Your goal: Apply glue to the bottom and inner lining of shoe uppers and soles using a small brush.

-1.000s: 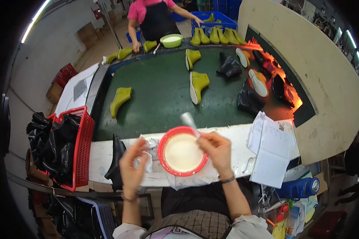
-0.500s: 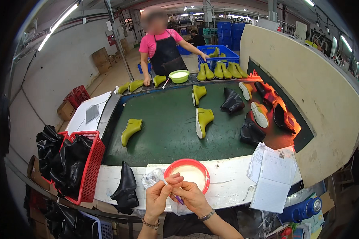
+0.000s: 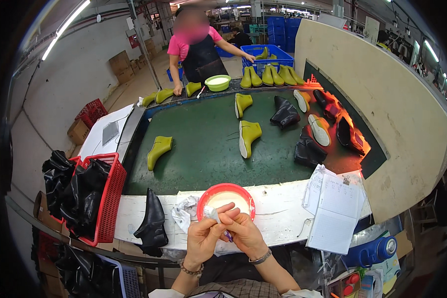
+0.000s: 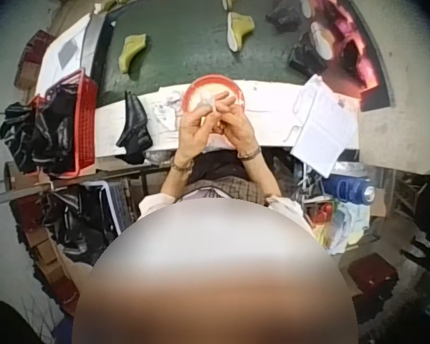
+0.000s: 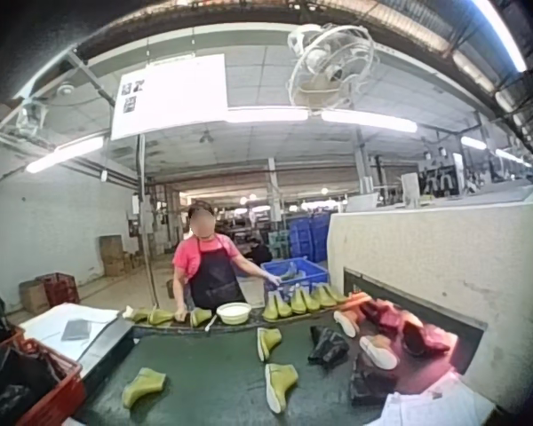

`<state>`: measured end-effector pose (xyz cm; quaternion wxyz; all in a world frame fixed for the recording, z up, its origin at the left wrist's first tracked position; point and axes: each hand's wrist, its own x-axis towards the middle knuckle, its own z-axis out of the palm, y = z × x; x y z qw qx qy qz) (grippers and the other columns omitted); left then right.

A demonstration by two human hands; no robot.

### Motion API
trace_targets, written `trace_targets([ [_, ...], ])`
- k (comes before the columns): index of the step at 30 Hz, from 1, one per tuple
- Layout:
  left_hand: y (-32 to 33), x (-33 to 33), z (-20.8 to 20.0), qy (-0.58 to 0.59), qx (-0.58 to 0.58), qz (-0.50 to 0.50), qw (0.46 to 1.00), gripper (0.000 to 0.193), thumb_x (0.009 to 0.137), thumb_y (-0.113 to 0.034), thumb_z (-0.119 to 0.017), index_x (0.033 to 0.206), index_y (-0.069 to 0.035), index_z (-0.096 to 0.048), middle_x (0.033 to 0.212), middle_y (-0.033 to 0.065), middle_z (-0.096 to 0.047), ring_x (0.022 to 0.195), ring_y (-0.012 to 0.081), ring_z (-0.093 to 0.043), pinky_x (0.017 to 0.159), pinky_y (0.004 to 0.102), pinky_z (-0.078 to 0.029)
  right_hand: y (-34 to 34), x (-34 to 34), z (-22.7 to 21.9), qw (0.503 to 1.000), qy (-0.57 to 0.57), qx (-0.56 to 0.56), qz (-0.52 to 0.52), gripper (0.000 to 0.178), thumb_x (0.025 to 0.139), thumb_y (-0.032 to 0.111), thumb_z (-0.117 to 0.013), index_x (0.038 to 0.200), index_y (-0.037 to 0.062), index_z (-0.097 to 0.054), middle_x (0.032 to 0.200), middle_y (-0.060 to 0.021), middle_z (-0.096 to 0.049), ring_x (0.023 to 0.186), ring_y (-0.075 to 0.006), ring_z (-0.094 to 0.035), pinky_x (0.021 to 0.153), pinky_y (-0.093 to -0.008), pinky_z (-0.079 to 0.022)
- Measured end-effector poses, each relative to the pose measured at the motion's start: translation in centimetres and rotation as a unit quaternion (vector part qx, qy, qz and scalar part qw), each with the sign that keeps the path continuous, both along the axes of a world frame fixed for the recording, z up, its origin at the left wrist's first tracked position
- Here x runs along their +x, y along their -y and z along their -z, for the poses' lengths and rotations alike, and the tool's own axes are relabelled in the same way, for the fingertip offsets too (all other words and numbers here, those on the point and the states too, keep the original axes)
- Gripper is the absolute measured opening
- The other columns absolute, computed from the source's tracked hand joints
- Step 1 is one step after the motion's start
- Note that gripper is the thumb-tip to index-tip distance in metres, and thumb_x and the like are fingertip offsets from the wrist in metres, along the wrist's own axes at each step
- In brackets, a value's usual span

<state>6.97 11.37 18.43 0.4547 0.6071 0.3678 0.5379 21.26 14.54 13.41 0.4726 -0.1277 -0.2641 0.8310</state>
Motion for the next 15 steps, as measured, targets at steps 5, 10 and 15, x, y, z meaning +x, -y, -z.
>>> trace_targets([
  [5, 0.1, 0.6, -0.3, 0.055, 0.005, -0.050, 0.997, 0.019, 0.105, -0.008, -0.054, 0.108, 0.005, -0.067, 0.127, 0.0266, -0.068, 0.106, 0.0195, -0.068, 0.086, 0.0329, -0.057, -0.8, 1.7, 1.0, 0.958, 0.220, 0.098, 0.152, 0.024, 0.106, 0.021, -0.059, 0.097, 0.0001, -0.068, 0.082, -0.0039, -0.066, 0.074, -0.0104, -0.063, 0.068, -0.0272, -0.052],
  [10, -1.4, -2.2, -1.3, 0.095, -0.003, -0.179, 0.979, 0.026, 0.110, -0.017, -0.048, 0.110, 0.004, -0.064, 0.121, 0.0223, -0.070, 0.113, 0.0224, -0.066, 0.103, 0.0383, -0.050, -2.4, 6.8, 1.2, 0.885, 0.322, 0.107, 0.320, 0.032, 0.109, 0.021, -0.052, 0.090, -0.0021, -0.063, 0.078, -0.0049, -0.065, 0.072, -0.0128, -0.064, 0.072, -0.0262, -0.053],
  [15, -3.7, -2.1, -0.3, 0.239, -0.023, -0.122, 0.963, 0.027, 0.109, -0.020, -0.053, 0.119, 0.002, -0.065, 0.117, 0.0153, -0.074, 0.108, 0.0131, -0.065, 0.097, 0.0292, -0.050, -0.7, 6.2, -0.8, 0.795, 0.434, 0.213, 0.365, 0.045, 0.112, 0.028, -0.041, 0.108, -0.0071, -0.069, 0.097, -0.0094, -0.073, 0.081, -0.0144, -0.064, 0.079, -0.0333, -0.052],
])
